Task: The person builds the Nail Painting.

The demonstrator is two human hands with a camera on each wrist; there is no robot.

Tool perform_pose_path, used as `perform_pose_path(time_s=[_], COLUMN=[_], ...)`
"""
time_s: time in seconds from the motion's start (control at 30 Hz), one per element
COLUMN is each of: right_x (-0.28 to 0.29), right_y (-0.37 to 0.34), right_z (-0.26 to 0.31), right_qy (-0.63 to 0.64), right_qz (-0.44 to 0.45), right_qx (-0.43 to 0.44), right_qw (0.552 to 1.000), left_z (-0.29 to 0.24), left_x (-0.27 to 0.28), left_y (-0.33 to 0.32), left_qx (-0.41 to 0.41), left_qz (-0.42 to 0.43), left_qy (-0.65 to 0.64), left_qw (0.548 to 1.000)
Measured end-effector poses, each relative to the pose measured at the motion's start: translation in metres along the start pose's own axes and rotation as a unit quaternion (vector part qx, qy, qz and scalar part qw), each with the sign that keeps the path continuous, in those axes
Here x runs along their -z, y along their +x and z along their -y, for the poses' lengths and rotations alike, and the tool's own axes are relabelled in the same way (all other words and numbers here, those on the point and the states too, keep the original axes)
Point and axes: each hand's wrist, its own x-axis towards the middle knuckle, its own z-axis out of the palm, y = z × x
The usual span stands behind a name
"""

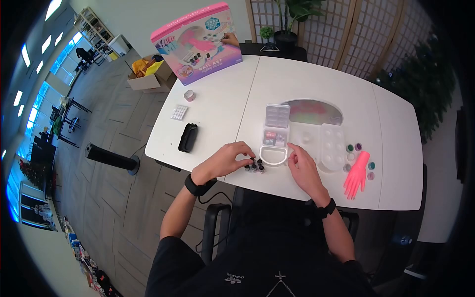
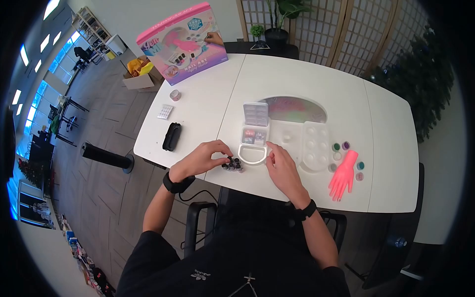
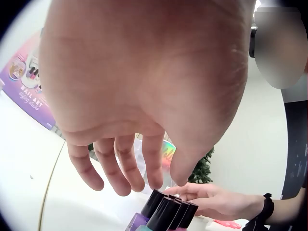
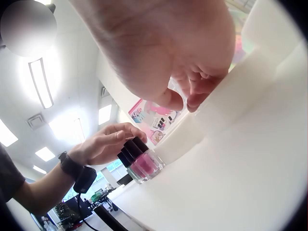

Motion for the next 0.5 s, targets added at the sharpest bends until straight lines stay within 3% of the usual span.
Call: perform_pose_path(time_s=[0.33, 0.5], right_x=[0.001, 0.004], right_y=[-0.001, -0.001], right_z=[-0.004, 0.001], right_qy=[0.022, 0.031], right_qz=[-0.005, 0.012], right_qx=[-0.004, -0.027], right_qw=[1.0, 0.999], left_z=[-0.003, -0.024], left_x=[0.011, 0.006], left_y=[0.011, 0.026], left_qx=[0.023, 0.006], left_qz=[-0.065, -0.05], left_qy=[-0.005, -0.017], left_qw=[0.998, 0.999])
